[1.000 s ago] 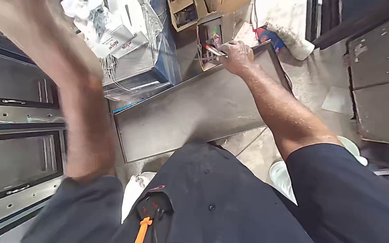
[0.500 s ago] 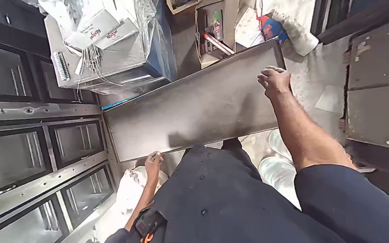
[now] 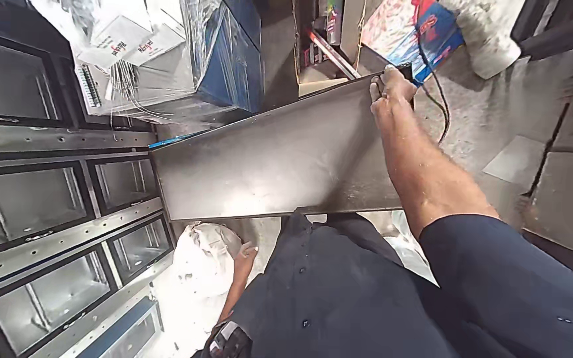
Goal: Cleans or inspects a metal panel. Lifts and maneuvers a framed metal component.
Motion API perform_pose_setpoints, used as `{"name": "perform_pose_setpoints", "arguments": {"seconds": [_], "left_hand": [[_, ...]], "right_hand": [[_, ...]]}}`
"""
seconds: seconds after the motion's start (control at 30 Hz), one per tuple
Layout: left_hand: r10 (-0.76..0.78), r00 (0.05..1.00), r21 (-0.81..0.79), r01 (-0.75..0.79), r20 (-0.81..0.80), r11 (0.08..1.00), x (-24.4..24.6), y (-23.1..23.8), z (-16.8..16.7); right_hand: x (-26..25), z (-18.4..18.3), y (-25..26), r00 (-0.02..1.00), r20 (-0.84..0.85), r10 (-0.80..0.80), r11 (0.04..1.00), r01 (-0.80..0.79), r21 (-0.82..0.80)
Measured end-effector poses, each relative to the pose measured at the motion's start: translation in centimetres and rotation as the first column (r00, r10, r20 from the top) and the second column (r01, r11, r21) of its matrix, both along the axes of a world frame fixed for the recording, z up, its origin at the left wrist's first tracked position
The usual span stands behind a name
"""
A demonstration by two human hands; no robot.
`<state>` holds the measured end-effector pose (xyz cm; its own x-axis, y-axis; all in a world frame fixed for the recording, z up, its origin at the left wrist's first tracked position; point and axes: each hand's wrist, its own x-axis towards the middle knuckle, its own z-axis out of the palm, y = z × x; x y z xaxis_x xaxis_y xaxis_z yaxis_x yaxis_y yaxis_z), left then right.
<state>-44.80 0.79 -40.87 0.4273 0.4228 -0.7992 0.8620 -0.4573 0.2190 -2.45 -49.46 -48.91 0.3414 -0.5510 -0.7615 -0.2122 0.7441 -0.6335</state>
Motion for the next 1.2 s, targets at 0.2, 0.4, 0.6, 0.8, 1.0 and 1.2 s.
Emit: {"name": "perform_pose_setpoints", "arguments": {"seconds": [0.2,0.4,0.6,0.8,1.0,1.2], "left_hand": [[-0.092,0.994,-0.057,0.089,-0.053,0.994,0.0,-1.7,-0.4],[-0.052,0.998,-0.051,0.051,-0.017,0.997,0.9,-1.6,-1.0],[-0.092,0.995,-0.024,0.093,0.023,0.995,1.2,-1.5,-2.0],[-0.427,0.768,0.265,0.337,0.477,0.903,10.8,-7.2,-4.1],[-0.612,0.718,0.386,0.489,0.331,0.782,25.4,-14.7,-9.7],[-0.53,0.83,0.285,0.473,0.175,0.834,29.1,-18.5,-13.5]], "right_hand": [[0.1,1.1,-0.2,1.0,-0.012,0.005,0.996,-0.004,0.09],[-0.3,3.4,-0.7,0.998,0.045,-0.05,0.986,0.042,0.16],[-3.7,3.1,-1.7,0.984,0.011,0.18,0.981,-0.179,-0.07],[-5.7,5.1,-3.1,0.505,-0.635,0.585,0.026,-0.794,-0.607],[2.7,3.3,2.6,0.026,-0.8,0.6,-0.648,-0.571,-0.504],[8.7,2.2,6.0,-0.445,-0.817,0.367,-0.835,-0.546,-0.077]]}}
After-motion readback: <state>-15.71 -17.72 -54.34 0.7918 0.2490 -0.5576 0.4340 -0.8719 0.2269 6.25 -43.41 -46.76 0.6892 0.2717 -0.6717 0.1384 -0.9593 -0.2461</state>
